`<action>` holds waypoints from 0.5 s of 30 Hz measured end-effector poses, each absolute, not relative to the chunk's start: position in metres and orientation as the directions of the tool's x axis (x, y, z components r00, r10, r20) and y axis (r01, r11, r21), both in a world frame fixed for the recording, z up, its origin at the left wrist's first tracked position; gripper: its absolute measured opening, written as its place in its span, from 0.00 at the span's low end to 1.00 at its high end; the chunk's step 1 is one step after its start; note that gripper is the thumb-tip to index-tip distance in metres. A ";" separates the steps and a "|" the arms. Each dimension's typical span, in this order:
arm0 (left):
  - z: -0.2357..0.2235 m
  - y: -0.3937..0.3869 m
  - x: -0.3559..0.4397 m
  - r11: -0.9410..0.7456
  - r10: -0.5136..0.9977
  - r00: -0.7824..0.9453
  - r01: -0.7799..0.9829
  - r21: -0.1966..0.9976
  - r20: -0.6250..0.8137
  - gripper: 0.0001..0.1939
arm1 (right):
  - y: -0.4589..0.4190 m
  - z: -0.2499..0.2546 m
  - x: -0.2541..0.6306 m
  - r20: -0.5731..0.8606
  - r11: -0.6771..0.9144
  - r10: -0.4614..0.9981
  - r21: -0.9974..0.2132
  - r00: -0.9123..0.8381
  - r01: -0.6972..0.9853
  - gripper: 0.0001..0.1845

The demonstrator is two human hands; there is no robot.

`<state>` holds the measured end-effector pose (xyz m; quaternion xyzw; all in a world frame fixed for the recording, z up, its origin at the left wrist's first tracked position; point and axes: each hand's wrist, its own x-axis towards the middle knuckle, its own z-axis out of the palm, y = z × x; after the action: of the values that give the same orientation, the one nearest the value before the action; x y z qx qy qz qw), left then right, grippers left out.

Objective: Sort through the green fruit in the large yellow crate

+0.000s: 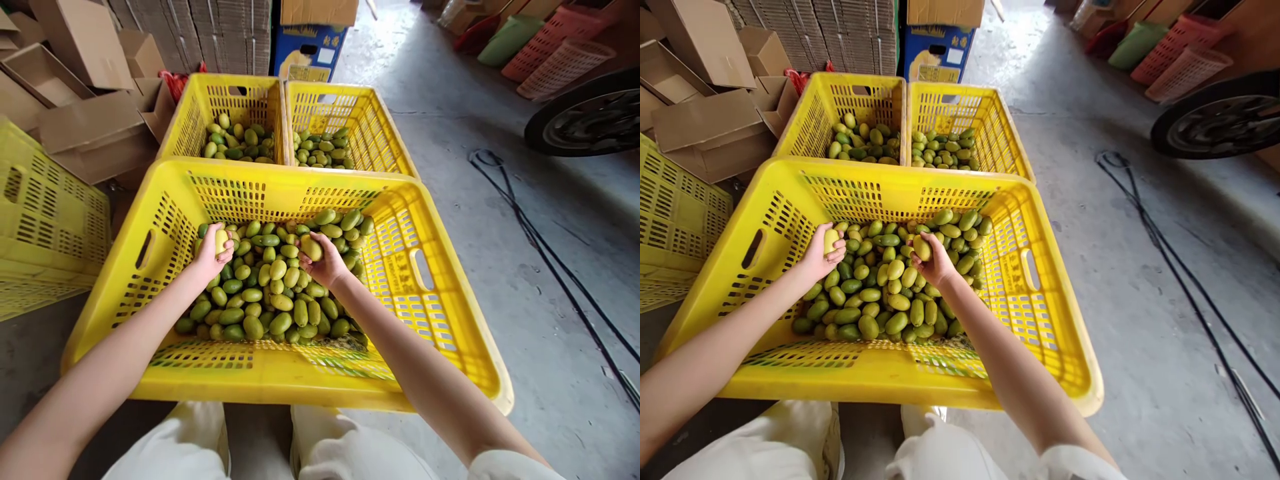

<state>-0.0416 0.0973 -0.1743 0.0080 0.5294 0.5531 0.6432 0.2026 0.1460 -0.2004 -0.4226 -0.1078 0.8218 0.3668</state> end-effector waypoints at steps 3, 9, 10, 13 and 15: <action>-0.173 0.098 -0.041 0.400 0.715 -0.157 -0.708 0.583 -0.681 0.20 | 0.146 -0.201 0.201 -0.668 -0.742 0.633 -0.383 -0.390 -0.550 0.05; -0.172 0.099 -0.037 0.420 0.731 -0.157 -0.664 0.619 -0.665 0.21 | 0.141 -0.200 0.199 -0.723 -0.694 0.628 -0.350 -0.290 -0.630 0.10; -0.173 0.099 -0.037 0.421 0.729 -0.159 -0.663 0.619 -0.666 0.21 | 0.140 -0.197 0.198 -0.700 -0.682 0.651 -0.370 -0.293 -0.631 0.11; -0.175 0.100 -0.036 0.426 0.728 -0.142 -0.672 0.605 -0.671 0.20 | 0.146 -0.183 0.186 -0.596 -0.659 0.718 -0.413 -0.360 -0.629 0.17; -0.176 0.102 -0.036 0.429 0.728 -0.130 -0.680 0.595 -0.674 0.20 | 0.162 -0.172 0.167 -0.507 -0.654 0.748 -0.449 -0.428 -0.609 0.20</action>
<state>-0.0362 0.1019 -0.1762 0.0227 0.5292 0.5337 0.6592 0.1671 0.1621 -0.1715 -0.3500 -0.0990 0.8393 0.4041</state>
